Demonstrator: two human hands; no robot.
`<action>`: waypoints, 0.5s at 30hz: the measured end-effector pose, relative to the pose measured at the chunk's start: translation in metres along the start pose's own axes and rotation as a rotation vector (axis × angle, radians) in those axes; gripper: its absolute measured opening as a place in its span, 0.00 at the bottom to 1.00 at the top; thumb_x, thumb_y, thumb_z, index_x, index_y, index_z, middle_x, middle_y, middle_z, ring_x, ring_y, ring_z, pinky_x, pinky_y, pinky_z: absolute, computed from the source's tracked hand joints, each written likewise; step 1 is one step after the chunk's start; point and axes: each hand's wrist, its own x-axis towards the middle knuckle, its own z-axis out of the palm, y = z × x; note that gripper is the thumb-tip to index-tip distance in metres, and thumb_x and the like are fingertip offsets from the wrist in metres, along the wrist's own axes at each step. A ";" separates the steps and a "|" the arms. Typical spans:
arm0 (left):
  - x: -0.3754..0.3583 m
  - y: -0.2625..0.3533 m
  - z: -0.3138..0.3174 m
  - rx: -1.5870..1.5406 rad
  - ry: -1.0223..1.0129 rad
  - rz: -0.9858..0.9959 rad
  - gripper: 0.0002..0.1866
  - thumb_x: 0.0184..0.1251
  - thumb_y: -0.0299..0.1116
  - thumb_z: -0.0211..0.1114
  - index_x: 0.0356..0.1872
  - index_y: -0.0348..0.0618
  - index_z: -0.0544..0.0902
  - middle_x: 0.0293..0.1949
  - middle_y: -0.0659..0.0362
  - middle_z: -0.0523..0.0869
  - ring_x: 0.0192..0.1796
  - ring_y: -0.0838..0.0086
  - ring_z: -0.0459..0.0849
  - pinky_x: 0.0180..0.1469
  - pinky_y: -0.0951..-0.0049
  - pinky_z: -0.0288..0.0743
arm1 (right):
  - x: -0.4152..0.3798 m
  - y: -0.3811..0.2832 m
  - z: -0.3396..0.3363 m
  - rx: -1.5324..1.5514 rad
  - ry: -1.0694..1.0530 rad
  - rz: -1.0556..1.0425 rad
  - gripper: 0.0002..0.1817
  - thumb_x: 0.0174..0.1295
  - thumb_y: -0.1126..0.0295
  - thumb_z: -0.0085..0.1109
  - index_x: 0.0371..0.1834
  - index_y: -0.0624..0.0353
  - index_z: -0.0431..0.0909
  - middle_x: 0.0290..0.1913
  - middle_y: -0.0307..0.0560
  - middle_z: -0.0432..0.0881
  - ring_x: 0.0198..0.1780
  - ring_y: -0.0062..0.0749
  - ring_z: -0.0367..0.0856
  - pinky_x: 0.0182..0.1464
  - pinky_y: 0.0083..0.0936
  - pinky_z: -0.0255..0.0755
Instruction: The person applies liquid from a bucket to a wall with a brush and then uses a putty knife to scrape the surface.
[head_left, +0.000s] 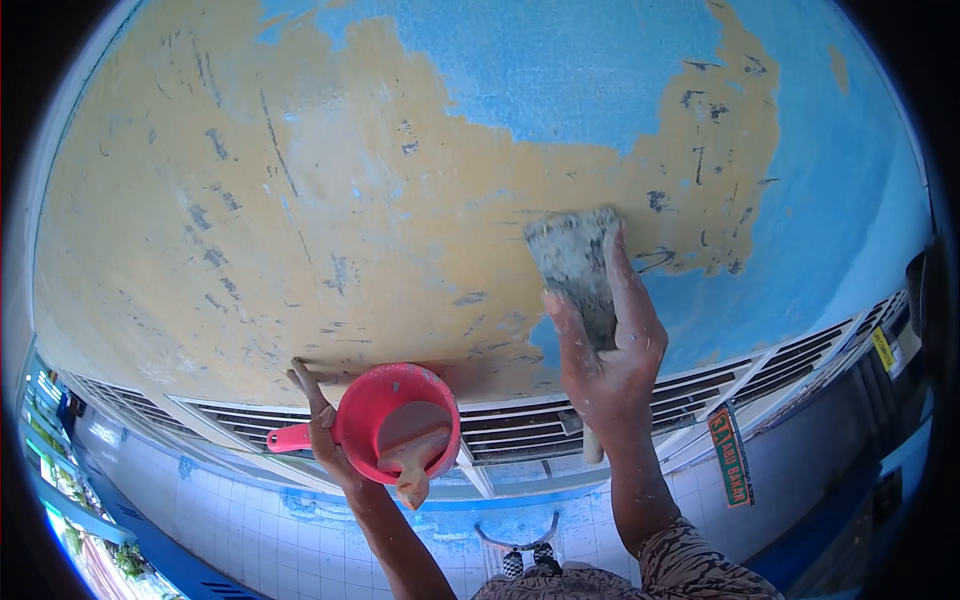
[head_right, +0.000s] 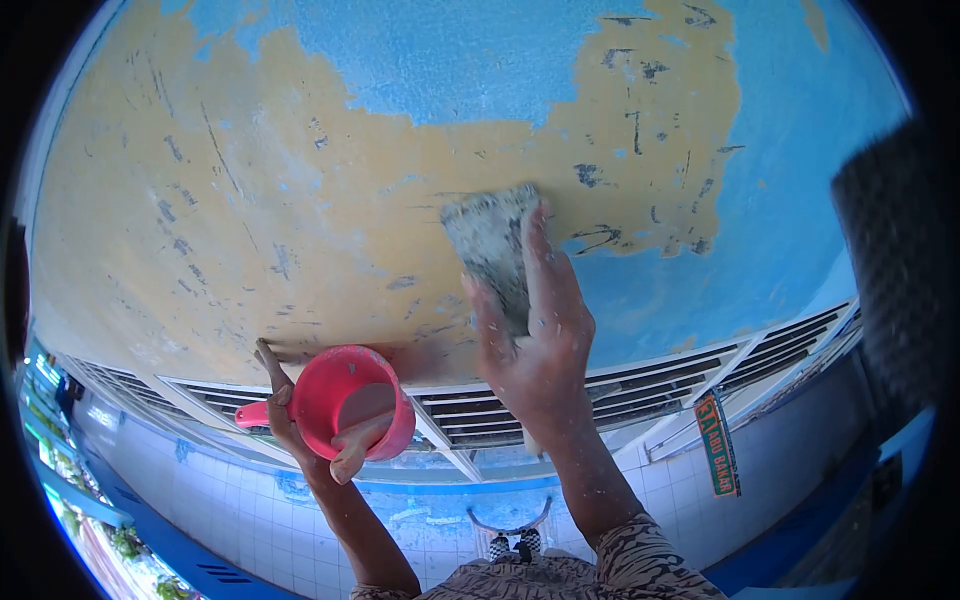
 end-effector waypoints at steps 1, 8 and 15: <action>0.000 0.000 0.001 -0.019 -0.008 0.020 0.40 0.69 0.43 0.45 0.82 0.44 0.53 0.73 0.56 0.66 0.65 0.69 0.74 0.66 0.66 0.70 | 0.008 -0.004 0.003 -0.001 0.000 0.005 0.39 0.65 0.74 0.65 0.77 0.73 0.57 0.46 0.60 0.80 0.45 0.45 0.85 0.45 0.37 0.81; -0.009 0.013 0.036 -0.068 -0.003 0.103 0.39 0.69 0.43 0.45 0.82 0.45 0.54 0.67 0.55 0.71 0.59 0.71 0.76 0.61 0.68 0.72 | -0.027 -0.012 0.016 0.023 -0.052 0.137 0.37 0.65 0.73 0.67 0.75 0.74 0.61 0.54 0.66 0.81 0.55 0.49 0.86 0.52 0.35 0.81; -0.024 0.023 0.056 -0.017 0.073 0.074 0.39 0.70 0.41 0.43 0.82 0.43 0.53 0.57 0.56 0.78 0.46 0.80 0.79 0.50 0.75 0.77 | -0.014 -0.019 0.022 0.041 -0.066 0.111 0.39 0.63 0.76 0.68 0.76 0.73 0.60 0.47 0.63 0.81 0.45 0.47 0.86 0.45 0.35 0.81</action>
